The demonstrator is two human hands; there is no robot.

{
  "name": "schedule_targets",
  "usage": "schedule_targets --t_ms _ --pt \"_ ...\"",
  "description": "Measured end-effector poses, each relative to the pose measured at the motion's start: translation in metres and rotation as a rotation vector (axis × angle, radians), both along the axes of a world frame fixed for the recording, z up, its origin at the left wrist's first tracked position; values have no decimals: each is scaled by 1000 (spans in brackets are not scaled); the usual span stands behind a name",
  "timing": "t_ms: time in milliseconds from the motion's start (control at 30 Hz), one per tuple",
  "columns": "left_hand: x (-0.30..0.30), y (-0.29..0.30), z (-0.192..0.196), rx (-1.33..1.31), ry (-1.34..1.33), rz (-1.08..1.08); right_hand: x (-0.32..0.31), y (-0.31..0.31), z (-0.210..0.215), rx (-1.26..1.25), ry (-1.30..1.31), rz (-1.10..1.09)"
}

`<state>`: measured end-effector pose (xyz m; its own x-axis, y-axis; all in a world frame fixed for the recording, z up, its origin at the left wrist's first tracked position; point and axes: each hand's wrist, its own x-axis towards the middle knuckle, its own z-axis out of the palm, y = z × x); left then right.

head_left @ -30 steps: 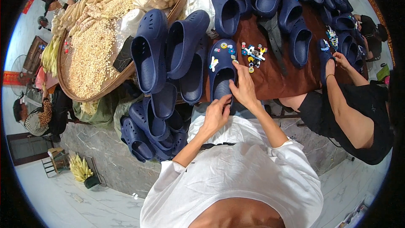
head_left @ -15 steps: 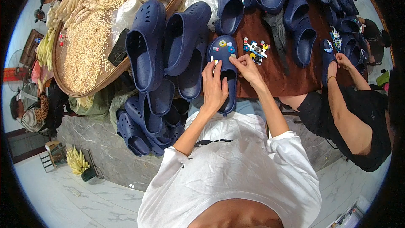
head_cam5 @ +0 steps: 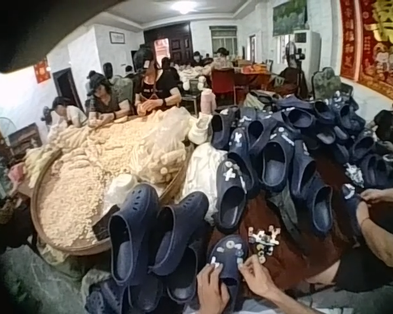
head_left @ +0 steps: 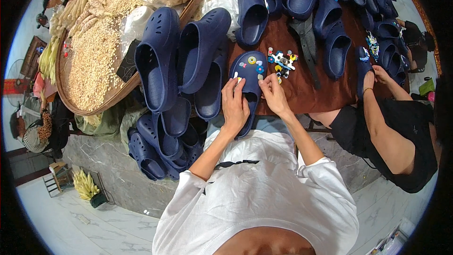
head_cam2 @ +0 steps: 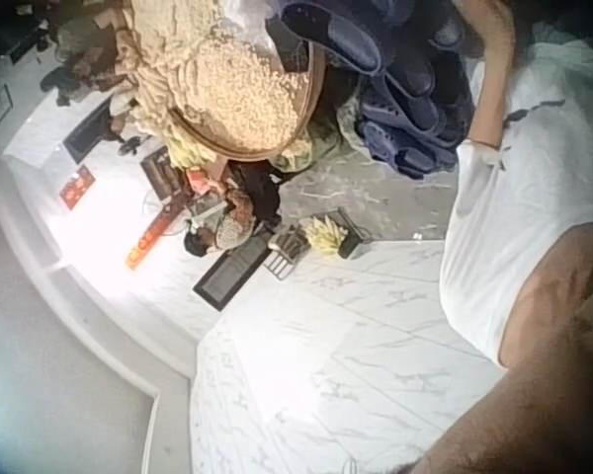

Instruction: Attaching decorative charms and pins into the holes of blue plastic clogs.

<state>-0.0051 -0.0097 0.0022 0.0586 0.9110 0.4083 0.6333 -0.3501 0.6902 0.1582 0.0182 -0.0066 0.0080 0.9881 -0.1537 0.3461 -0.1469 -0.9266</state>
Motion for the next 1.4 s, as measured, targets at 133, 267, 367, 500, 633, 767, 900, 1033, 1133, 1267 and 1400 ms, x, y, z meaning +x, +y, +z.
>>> schedule_targets --t_ms 133,267,367,500,633,767,900,1033,1133,1267,1400 --pt "0 4 3 -20 4 11 -4 7 20 197 -167 34" --pt "-3 2 6 -10 -12 -13 1 7 21 164 -85 27" --pt "1 -10 18 10 -21 21 9 -2 20 157 -96 42" --pt "12 -40 37 -38 -125 29 13 -14 27 174 -131 112" --pt "15 -59 23 -425 -610 -36 13 -5 46 305 -183 37" --pt "3 -52 21 -625 -1051 -69 -12 21 75 370 -219 169" --pt "2 -34 24 -1095 -1723 -24 -32 51 62 594 -376 489" --pt "13 -17 11 -1063 -2281 185 -37 51 49 484 -592 730" --pt "17 -5 4 -1021 -2523 369 -32 44 56 472 -624 715" --pt "12 -5 -10 -1043 -2556 392 -24 40 64 431 -566 725" --pt "9 -10 -6 -1098 -2502 338 -23 33 60 506 -491 710"
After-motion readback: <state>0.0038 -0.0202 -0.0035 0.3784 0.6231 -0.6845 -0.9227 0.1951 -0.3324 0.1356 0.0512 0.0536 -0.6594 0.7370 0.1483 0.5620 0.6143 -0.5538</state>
